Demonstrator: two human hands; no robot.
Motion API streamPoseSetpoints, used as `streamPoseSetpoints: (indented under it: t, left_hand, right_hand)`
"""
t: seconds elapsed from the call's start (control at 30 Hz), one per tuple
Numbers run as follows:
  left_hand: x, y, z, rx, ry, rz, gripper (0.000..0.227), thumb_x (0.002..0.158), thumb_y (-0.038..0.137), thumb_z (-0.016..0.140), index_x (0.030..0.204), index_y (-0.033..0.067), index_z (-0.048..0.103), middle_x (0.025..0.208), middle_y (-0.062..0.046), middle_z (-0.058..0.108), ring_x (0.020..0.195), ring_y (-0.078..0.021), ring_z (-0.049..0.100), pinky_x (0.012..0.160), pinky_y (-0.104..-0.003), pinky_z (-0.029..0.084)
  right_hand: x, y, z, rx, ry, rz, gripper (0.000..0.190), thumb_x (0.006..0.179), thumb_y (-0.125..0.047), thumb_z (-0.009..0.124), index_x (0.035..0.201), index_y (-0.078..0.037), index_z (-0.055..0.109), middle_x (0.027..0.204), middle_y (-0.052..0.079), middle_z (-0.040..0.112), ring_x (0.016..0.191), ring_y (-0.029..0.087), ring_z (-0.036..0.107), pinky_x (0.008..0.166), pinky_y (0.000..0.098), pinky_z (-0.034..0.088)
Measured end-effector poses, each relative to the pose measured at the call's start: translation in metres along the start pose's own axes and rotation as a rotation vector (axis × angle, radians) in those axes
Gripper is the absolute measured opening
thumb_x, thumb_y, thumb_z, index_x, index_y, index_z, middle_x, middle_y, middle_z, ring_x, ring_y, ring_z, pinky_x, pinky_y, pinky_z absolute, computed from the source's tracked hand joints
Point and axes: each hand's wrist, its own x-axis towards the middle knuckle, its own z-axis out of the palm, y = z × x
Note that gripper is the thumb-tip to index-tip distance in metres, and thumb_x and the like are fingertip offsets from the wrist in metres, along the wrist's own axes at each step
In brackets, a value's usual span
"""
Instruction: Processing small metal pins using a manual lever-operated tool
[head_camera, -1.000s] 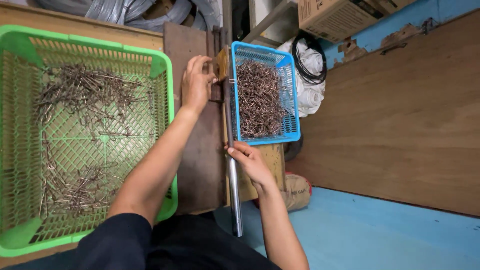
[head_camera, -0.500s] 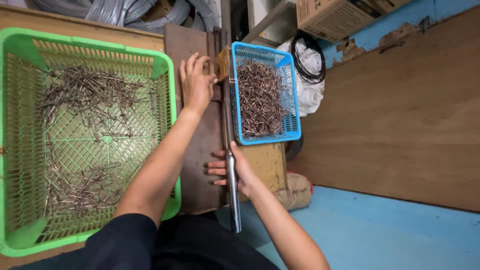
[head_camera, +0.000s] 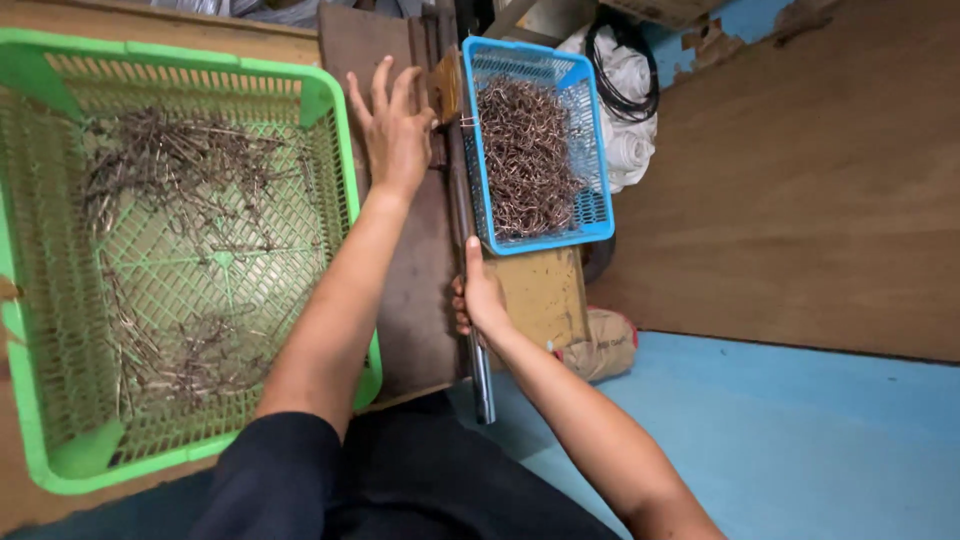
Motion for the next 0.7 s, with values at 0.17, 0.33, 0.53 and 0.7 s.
streamPoseSetpoints:
  t: [0.17,0.33,0.53,0.7]
  left_hand:
    - [0.006,0.004,-0.005,0.097,-0.085,-0.016,0.011,0.091,0.02,0.081,0.102,0.0168,0.081,0.163,0.002,0.04,0.155,-0.033,0.013,0.117,-0.074,0.0]
    - [0.009,0.005,-0.004,0.12,-0.06,-0.01,0.023,0.094,0.023,0.078,0.115,0.0148,0.082,0.167,0.004,0.034,0.155,-0.0317,0.007,0.117,-0.075,-0.001]
    - [0.015,0.0,-0.007,0.074,-0.127,-0.164,0.077,0.092,0.015,0.085,0.157,0.0077,0.044,0.163,0.003,0.038,0.153,-0.0256,0.012,0.119,-0.073,-0.001]
    - [0.005,0.007,-0.011,0.043,-0.08,-0.047,0.011,0.09,0.019,0.085,0.082,0.0204,0.078,0.161,-0.001,0.043,0.153,-0.036,0.018,0.12,-0.073,0.002]
  right_hand:
    - [0.0,-0.005,0.002,-0.021,0.065,-0.028,0.073,0.089,-0.081,0.029,0.063,-0.013,0.04,0.048,0.004,0.037,0.032,0.019,0.036,0.029,0.0336,0.028]
    - [0.016,0.0,0.002,-0.103,0.107,-0.039,0.077,0.09,-0.08,0.026,0.062,-0.011,0.045,0.048,0.007,0.043,0.031,0.024,0.043,0.029,0.0367,0.034]
    - [0.052,0.021,0.006,-0.437,0.218,-0.229,0.075,0.092,-0.077,0.014,0.061,-0.015,0.043,0.061,0.006,0.058,0.065,0.027,0.06,0.066,0.0453,0.043]
    - [0.058,0.031,0.0,-0.359,0.21,-0.159,0.082,0.09,-0.079,0.018,0.052,-0.014,0.05,0.052,0.007,0.057,0.054,0.026,0.062,0.058,0.0403,0.048]
